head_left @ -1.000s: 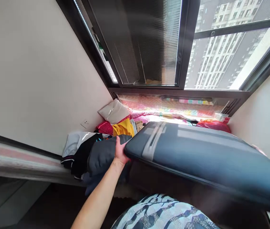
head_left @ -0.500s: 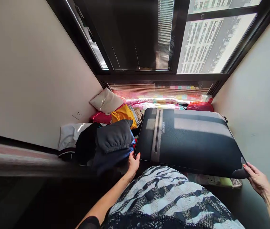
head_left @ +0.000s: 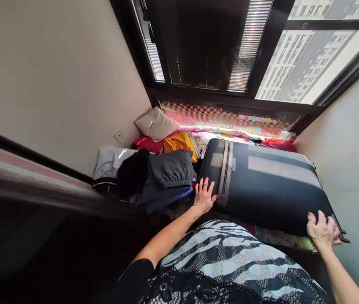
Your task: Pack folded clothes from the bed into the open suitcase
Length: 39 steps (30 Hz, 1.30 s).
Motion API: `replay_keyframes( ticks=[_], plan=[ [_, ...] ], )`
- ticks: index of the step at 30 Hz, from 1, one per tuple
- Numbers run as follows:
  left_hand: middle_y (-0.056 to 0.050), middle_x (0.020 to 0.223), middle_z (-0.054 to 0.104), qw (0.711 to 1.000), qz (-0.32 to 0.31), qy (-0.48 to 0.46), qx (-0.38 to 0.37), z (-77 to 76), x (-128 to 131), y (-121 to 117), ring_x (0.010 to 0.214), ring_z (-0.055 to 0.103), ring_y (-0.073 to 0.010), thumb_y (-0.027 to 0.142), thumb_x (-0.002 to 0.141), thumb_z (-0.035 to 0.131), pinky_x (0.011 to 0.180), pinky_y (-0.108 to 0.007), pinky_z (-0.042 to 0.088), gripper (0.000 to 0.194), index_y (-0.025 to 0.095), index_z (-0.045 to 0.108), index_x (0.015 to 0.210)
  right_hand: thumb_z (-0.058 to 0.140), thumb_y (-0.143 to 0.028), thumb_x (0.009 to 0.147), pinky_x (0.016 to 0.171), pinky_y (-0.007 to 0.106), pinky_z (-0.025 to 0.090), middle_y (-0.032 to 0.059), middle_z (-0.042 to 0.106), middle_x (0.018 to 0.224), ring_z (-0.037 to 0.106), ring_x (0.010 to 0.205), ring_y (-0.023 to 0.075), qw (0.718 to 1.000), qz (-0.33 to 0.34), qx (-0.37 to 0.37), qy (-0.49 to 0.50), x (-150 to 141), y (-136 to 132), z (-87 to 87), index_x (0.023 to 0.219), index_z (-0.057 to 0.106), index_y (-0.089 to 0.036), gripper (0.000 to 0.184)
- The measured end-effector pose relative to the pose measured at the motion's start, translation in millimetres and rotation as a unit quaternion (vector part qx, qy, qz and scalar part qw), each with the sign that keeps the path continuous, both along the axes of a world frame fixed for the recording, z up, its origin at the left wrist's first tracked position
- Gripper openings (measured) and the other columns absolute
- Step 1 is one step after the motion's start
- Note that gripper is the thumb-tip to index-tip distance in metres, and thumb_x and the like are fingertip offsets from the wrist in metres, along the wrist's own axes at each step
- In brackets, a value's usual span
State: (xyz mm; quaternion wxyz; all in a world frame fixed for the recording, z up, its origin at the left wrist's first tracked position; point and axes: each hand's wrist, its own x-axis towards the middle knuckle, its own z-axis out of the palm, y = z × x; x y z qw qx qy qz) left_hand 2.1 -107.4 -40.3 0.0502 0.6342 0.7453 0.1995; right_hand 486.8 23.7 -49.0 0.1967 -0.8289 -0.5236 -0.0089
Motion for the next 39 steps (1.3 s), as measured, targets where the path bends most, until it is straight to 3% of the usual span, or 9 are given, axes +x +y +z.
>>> replay_keyframes(
  ticks=[3, 6, 10, 21, 26, 30, 34, 37, 39],
  plan=[
    [-0.018, 0.179, 0.037, 0.999, 0.007, 0.025, -0.025, -21.0, 1.5, 2.2, 0.166, 0.031, -0.0459, 0.038, 0.1, 0.065, 0.131, -0.068, 0.031, 0.071, 0.023, 0.053, 0.168, 0.039, -0.055, 0.101, 0.12, 0.081, 0.029, 0.0249, 0.043, 0.172, 0.033, 0.163, 0.05, 0.998, 0.007, 0.06, 0.034, -40.5, -12.7, -18.4, 0.166, 0.052, -0.031, 0.071],
    [-0.017, 0.182, 0.033, 0.999, -0.009, 0.041, -0.017, -35.2, 1.8, -5.0, 0.168, 0.028, -0.0463, 0.039, 0.099, 0.067, 0.132, -0.068, 0.029, 0.076, 0.024, 0.049, 0.171, 0.04, -0.055, 0.098, 0.119, 0.082, 0.026, 0.0248, 0.042, 0.173, 0.032, 0.164, 0.0513, 0.996, 0.009, 0.081, 0.045, -45.9, -19.7, -27.1, 0.167, 0.052, -0.036, 0.073],
    [-0.018, 0.182, 0.031, 0.998, -0.019, 0.048, -0.02, -37.9, 0.2, -7.4, 0.168, 0.028, -0.0478, 0.041, 0.098, 0.068, 0.131, -0.069, 0.029, 0.079, 0.023, 0.048, 0.172, 0.039, -0.055, 0.095, 0.114, 0.081, 0.028, 0.0211, 0.036, 0.178, 0.028, 0.166, 0.0492, 0.997, 0.025, 0.069, 0.04, -38.6, -21.0, -26.3, 0.17, 0.046, -0.043, 0.076],
    [-0.017, 0.175, 0.046, 0.988, -0.147, 0.051, -0.015, -49.6, -23.4, -19.7, 0.165, 0.04, -0.0366, 0.033, 0.101, 0.06, 0.134, -0.056, 0.032, 0.067, 0.016, 0.055, 0.166, 0.047, -0.043, 0.097, 0.123, 0.075, 0.032, 0.0226, 0.046, 0.17, 0.037, 0.159, 0.0467, 0.996, -0.004, 0.091, -0.014, -35.9, -12.6, -48.5, 0.161, 0.059, -0.024, 0.068],
    [-0.017, 0.173, 0.048, 0.99, -0.136, -0.025, -0.031, -46.5, -27.3, -21.1, 0.164, 0.041, -0.0363, 0.027, 0.099, 0.056, 0.135, -0.056, 0.028, 0.064, 0.016, 0.06, 0.162, 0.046, -0.03, 0.096, 0.123, 0.071, 0.03, 0.0226, 0.048, 0.167, 0.039, 0.155, 0.0416, 0.999, -0.02, 0.03, -0.001, -51.2, -15.8, -21.3, 0.161, 0.059, -0.023, 0.067],
    [-0.019, 0.172, 0.049, 0.989, -0.11, -0.084, -0.056, -38.4, -29.5, -17.5, 0.164, 0.04, -0.0388, 0.03, 0.098, 0.054, 0.137, -0.06, 0.02, 0.063, 0.016, 0.063, 0.159, 0.05, -0.031, 0.094, 0.123, 0.069, 0.029, 0.0236, 0.033, 0.177, 0.025, 0.16, 0.0431, 0.998, 0.001, -0.01, 0.065, -58.8, -18.3, 6.7, 0.164, 0.055, -0.015, 0.072],
    [-0.018, 0.171, 0.051, 0.989, -0.057, -0.129, -0.052, -24.4, -20.4, -18.6, 0.165, 0.037, -0.039, 0.03, 0.097, 0.056, 0.138, -0.062, 0.014, 0.059, 0.019, 0.065, 0.154, 0.048, -0.03, 0.099, 0.128, 0.066, 0.026, 0.0195, 0.028, 0.181, 0.017, 0.166, 0.0397, 0.996, -0.008, -0.02, 0.091, -77.3, -41.3, -1.3, 0.166, 0.051, -0.015, 0.068],
    [-0.021, 0.161, 0.059, 0.983, -0.022, -0.175, -0.05, -11.3, -0.7, -27.8, 0.159, 0.044, -0.0396, 0.03, 0.094, 0.06, 0.136, -0.059, 0.024, 0.048, 0.018, 0.072, 0.139, 0.053, -0.034, 0.101, 0.133, 0.063, 0.024, 0.0217, 0.039, 0.176, 0.023, 0.167, 0.0399, 0.979, 0.097, -0.032, 0.176, -113.9, -75.8, -19.5, 0.153, 0.063, -0.014, 0.057],
    [-0.02, 0.148, 0.064, 0.972, -0.005, -0.225, -0.059, -3.0, 16.5, -33.7, 0.139, 0.062, -0.0367, 0.033, 0.094, 0.064, 0.125, -0.051, 0.045, 0.035, 0.021, 0.076, 0.124, 0.06, -0.038, 0.101, 0.131, 0.057, 0.034, 0.0212, 0.057, 0.161, 0.035, 0.163, 0.036, 0.905, 0.247, -0.057, 0.343, -133.8, -95.6, -28.0, 0.136, 0.073, -0.018, 0.043]
  ],
)
